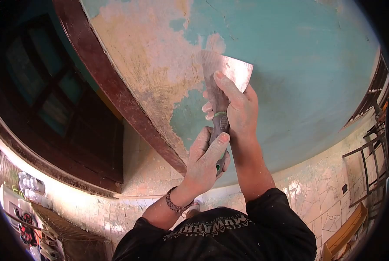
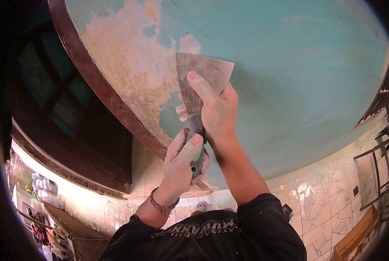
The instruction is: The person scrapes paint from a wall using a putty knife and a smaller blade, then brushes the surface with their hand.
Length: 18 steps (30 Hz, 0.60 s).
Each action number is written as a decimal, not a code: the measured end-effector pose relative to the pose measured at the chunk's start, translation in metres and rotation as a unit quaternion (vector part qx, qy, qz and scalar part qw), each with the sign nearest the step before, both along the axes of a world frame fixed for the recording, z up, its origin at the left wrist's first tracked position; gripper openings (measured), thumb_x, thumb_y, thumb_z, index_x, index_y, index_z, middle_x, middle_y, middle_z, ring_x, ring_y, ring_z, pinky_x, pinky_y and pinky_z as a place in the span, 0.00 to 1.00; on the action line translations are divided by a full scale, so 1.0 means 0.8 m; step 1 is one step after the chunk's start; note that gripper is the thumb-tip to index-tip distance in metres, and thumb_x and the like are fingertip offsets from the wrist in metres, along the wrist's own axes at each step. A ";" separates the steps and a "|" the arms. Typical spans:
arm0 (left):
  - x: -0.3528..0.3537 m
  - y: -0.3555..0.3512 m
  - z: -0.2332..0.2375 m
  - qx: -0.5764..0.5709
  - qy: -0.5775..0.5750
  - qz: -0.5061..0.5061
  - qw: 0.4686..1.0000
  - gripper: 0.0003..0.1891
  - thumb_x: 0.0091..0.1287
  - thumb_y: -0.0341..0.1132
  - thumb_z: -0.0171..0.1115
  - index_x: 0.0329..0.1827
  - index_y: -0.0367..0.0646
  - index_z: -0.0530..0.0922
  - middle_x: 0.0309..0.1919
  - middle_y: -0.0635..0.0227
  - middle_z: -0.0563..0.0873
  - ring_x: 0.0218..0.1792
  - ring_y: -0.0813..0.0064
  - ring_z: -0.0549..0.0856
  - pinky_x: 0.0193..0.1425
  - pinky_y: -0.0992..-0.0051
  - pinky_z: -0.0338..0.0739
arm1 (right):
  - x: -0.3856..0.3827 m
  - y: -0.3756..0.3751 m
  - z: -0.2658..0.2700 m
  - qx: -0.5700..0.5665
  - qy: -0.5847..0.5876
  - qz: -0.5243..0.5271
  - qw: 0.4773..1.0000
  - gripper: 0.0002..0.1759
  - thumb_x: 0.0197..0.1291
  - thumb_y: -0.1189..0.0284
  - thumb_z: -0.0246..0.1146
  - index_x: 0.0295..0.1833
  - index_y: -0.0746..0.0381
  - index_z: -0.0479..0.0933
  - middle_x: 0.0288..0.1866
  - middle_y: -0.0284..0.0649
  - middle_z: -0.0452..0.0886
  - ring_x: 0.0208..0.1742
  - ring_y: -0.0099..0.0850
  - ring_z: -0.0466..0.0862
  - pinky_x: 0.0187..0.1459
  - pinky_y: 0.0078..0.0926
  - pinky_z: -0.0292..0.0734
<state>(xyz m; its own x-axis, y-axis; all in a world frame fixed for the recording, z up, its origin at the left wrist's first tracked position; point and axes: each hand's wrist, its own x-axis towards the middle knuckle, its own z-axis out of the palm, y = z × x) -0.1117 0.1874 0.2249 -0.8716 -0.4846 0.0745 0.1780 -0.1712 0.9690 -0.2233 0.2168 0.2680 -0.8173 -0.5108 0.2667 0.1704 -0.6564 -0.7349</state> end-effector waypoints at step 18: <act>-0.007 0.009 -0.006 0.010 0.015 -0.003 1.000 0.16 0.77 0.47 0.54 0.52 0.43 0.71 0.16 0.70 0.74 0.08 0.82 0.67 0.09 0.81 0.55 | -0.008 0.000 -0.003 0.001 0.025 -0.019 0.999 0.18 0.61 0.65 0.67 0.49 0.68 0.78 0.30 0.43 0.81 0.20 0.29 0.79 0.18 0.25 0.71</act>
